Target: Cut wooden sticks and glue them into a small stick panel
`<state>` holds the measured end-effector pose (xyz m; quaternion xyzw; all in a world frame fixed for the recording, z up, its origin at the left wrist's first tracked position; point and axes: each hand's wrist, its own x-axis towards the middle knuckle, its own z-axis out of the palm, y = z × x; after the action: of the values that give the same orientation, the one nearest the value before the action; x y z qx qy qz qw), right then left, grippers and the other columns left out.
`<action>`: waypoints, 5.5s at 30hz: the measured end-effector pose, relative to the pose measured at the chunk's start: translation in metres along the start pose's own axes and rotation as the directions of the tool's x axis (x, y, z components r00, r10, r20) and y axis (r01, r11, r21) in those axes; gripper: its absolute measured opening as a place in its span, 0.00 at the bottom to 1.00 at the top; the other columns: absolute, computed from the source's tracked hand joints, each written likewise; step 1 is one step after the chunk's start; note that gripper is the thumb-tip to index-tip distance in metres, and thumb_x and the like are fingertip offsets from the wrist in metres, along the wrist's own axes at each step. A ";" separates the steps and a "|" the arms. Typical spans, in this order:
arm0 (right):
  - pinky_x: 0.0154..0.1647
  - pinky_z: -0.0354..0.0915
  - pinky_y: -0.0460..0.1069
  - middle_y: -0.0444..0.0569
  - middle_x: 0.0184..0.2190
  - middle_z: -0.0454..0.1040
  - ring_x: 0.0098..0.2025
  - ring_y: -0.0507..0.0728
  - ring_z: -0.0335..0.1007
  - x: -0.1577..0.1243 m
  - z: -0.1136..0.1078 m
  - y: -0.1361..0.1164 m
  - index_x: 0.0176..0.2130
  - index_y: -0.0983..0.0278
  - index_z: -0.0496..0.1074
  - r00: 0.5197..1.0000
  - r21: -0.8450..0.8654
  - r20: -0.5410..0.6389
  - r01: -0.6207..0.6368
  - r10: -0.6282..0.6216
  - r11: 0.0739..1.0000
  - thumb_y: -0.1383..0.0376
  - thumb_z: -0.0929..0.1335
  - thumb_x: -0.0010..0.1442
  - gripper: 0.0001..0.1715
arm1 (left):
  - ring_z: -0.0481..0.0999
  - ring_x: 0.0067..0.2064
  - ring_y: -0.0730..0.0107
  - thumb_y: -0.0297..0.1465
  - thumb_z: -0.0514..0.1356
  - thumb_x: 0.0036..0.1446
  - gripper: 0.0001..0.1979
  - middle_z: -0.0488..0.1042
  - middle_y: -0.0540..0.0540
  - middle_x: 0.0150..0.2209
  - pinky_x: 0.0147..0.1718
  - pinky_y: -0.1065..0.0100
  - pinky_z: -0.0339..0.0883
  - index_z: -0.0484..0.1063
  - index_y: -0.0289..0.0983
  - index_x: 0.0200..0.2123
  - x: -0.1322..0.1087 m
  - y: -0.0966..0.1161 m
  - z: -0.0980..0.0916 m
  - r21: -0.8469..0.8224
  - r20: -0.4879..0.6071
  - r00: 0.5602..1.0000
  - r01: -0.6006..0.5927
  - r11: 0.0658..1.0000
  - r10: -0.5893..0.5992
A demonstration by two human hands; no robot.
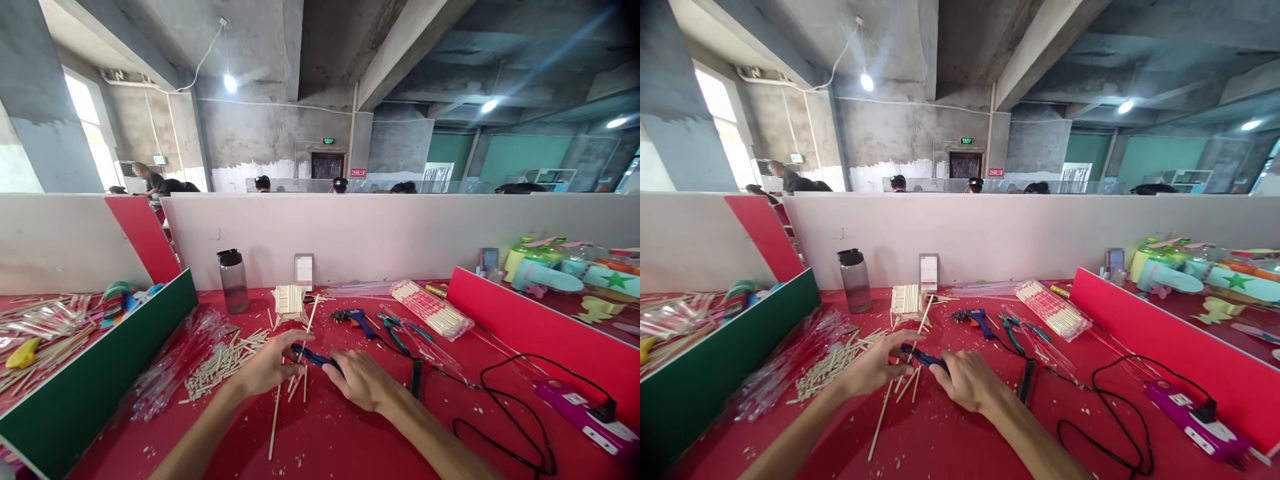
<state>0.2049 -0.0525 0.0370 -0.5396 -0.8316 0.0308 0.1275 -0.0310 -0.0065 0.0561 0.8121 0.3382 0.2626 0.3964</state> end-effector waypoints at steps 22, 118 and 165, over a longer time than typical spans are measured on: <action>0.42 0.63 0.56 0.64 0.42 0.79 0.46 0.70 0.75 -0.001 -0.005 0.029 0.46 0.69 0.73 0.966 -0.142 0.009 -0.253 0.257 0.957 0.46 0.55 0.69 0.33 | 0.76 0.35 0.65 0.30 0.57 0.56 0.20 0.77 0.41 0.48 0.37 0.67 0.68 0.75 0.40 0.52 -0.002 -0.018 -0.017 0.241 -0.109 0.994 0.030 0.970 -0.004; 0.37 0.67 0.47 0.49 0.35 0.80 0.35 0.56 0.77 0.035 0.029 -0.028 0.49 0.63 0.73 0.979 0.615 -0.179 0.031 0.101 0.788 0.66 0.67 0.60 0.16 | 0.74 0.56 0.48 0.21 0.54 0.53 0.24 0.75 0.30 0.53 0.53 0.58 0.63 0.67 0.31 0.54 -0.007 -0.019 0.019 0.740 -0.232 0.909 0.396 0.544 -0.346; 0.38 0.74 0.54 0.44 0.30 0.73 0.33 0.56 0.73 0.041 0.020 -0.029 0.33 0.63 0.73 0.964 0.999 -0.003 -0.007 0.268 0.035 0.48 0.78 0.45 0.25 | 0.78 0.42 0.65 0.36 0.59 0.63 0.26 0.76 0.44 0.42 0.45 0.62 0.72 0.61 0.40 0.62 -0.001 0.003 0.003 -0.010 -0.167 0.982 -0.088 0.996 0.085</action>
<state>0.1585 -0.0254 0.0301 -0.3802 -0.5080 0.5550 0.5379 -0.0287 -0.0100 0.0566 0.7977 0.3324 0.3495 0.3620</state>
